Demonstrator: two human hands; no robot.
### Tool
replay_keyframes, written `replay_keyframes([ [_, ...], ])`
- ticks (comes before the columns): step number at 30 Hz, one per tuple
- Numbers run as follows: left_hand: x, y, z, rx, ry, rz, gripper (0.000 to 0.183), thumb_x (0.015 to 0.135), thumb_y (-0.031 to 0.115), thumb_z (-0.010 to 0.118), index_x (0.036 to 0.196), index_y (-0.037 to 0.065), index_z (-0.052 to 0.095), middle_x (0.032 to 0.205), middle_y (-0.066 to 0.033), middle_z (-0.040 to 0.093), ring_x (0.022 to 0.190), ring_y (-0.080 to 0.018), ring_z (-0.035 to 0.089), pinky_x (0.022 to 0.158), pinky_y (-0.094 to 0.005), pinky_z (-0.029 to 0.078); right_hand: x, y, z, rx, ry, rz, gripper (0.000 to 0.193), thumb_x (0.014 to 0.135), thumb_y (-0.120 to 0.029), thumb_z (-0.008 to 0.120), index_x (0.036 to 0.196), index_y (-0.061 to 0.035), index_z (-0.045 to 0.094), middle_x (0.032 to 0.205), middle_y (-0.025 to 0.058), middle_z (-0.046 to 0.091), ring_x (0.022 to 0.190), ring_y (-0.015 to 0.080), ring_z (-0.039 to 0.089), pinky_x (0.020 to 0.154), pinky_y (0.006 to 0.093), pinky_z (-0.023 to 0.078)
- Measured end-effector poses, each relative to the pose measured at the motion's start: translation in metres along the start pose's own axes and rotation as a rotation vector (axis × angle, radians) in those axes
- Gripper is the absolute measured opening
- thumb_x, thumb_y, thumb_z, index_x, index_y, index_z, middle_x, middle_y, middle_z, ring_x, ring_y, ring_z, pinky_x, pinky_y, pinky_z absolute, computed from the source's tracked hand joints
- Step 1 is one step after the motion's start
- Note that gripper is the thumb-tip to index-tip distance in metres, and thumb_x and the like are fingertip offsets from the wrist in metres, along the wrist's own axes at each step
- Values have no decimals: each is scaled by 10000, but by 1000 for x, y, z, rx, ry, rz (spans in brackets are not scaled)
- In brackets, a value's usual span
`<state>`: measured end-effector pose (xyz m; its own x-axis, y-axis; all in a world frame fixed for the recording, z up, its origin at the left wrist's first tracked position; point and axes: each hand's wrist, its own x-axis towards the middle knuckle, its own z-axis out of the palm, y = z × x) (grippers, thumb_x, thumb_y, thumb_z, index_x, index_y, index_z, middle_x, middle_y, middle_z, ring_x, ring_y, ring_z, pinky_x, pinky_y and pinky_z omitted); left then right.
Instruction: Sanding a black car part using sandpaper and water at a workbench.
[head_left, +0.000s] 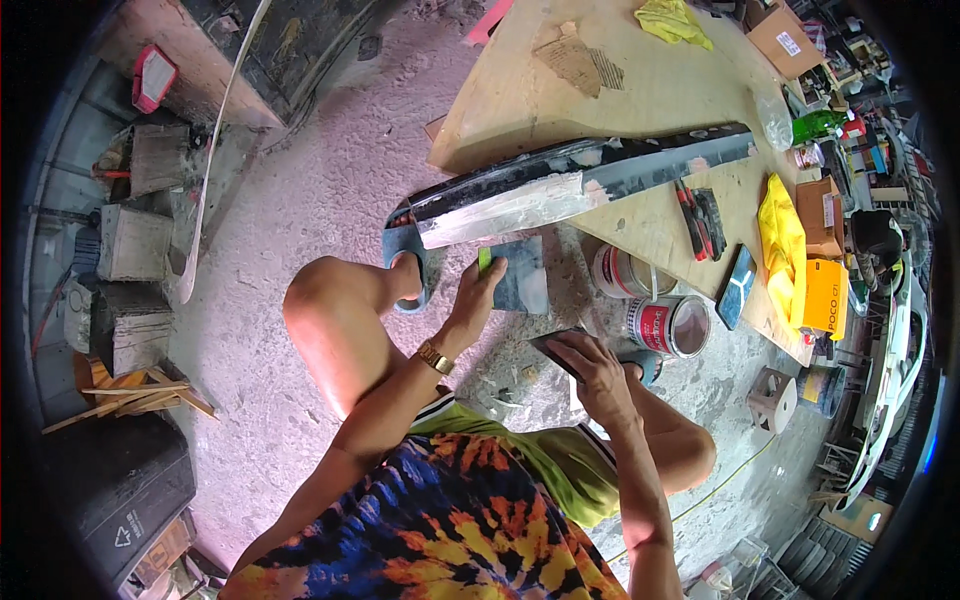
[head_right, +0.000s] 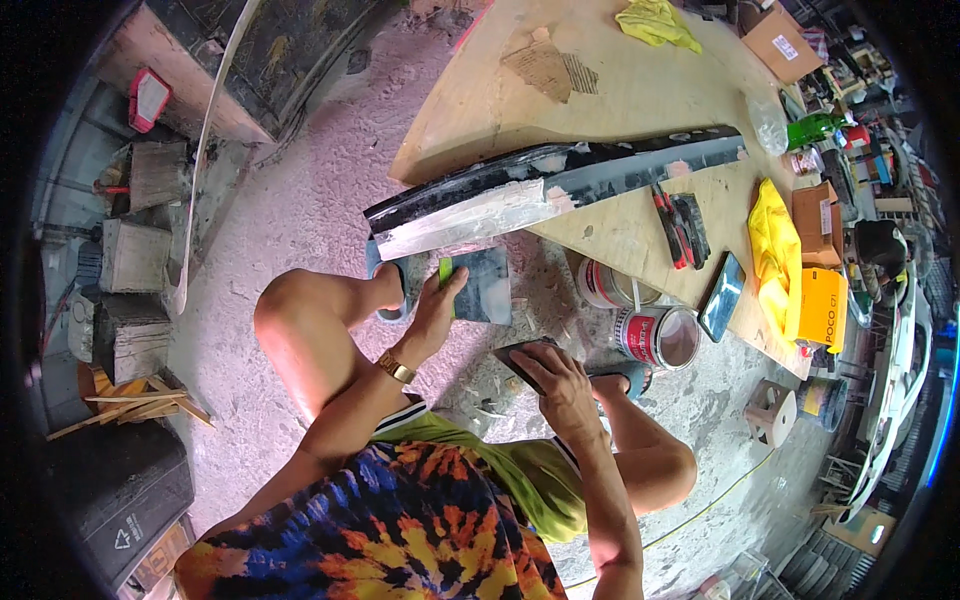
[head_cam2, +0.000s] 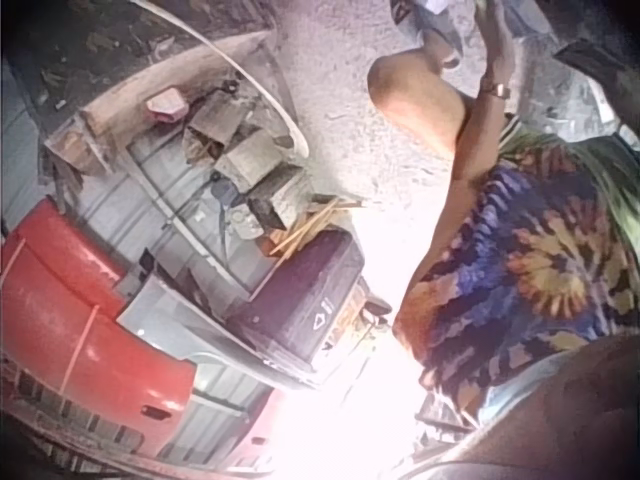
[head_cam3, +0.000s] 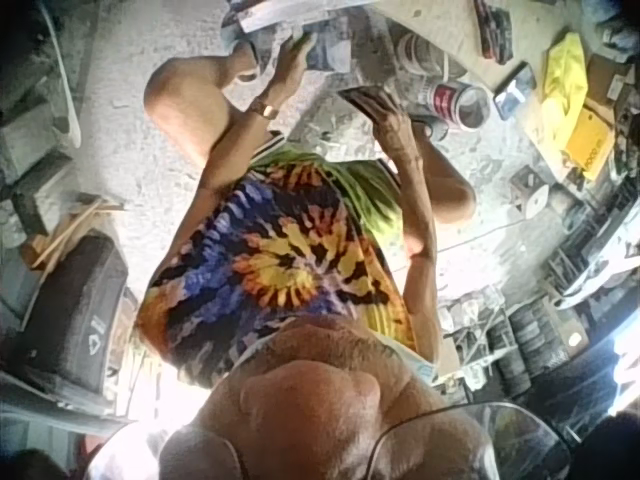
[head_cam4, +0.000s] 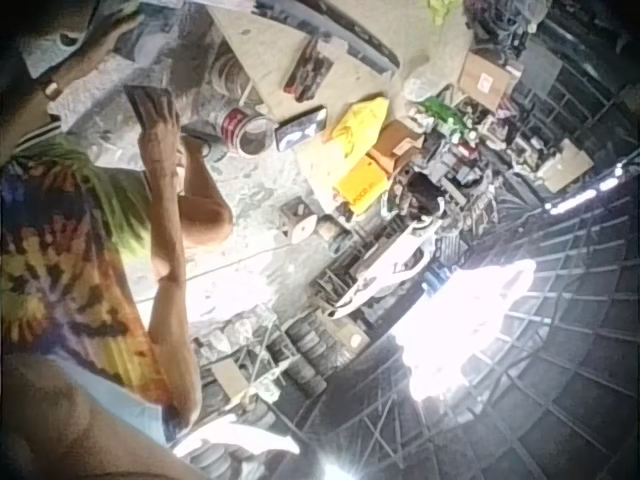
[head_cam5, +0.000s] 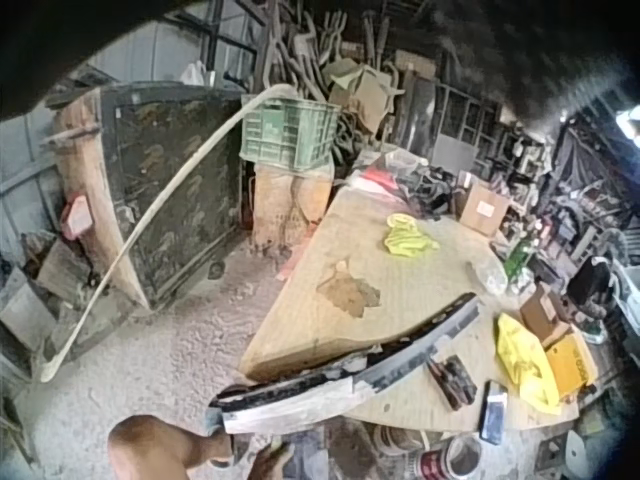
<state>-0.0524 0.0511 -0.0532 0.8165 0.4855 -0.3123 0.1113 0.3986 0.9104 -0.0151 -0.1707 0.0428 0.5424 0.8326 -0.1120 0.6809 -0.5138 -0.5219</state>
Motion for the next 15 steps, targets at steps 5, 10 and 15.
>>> replay_keyframes([
  [5, -13, -7, 7, -347, -171, -193, 227, 962, 255, 585, 1038, 42, 609, 944, 14, 598, 886, -94, 548, 788, -267, 453, 23, -11, 11, 8, 186, -33, 747, 699, 165, 507, 1379, -128, 409, 1425, 223, 325, 1284, 441, 394, 1024, 452, 416],
  [10, -12, -1, 5, -13, -200, -85, 267, 984, 278, 546, 1056, 26, 596, 955, 6, 596, 932, -89, 518, 793, -248, 430, -12, 45, 37, 67, 6, 167, 564, 773, 116, 481, 1301, -80, 487, 1315, 138, 481, 1215, 374, 481, 987, 471, 436],
  [15, -22, 2, 8, 216, -322, -65, 361, 1005, 352, 493, 1001, -7, 538, 823, 20, 463, 775, -99, 410, 701, -273, 385, 24, 2, -8, -42, 170, 106, 529, 799, 47, 500, 1293, -136, 548, 1266, 107, 534, 1193, 336, 508, 976, 440, 438],
])
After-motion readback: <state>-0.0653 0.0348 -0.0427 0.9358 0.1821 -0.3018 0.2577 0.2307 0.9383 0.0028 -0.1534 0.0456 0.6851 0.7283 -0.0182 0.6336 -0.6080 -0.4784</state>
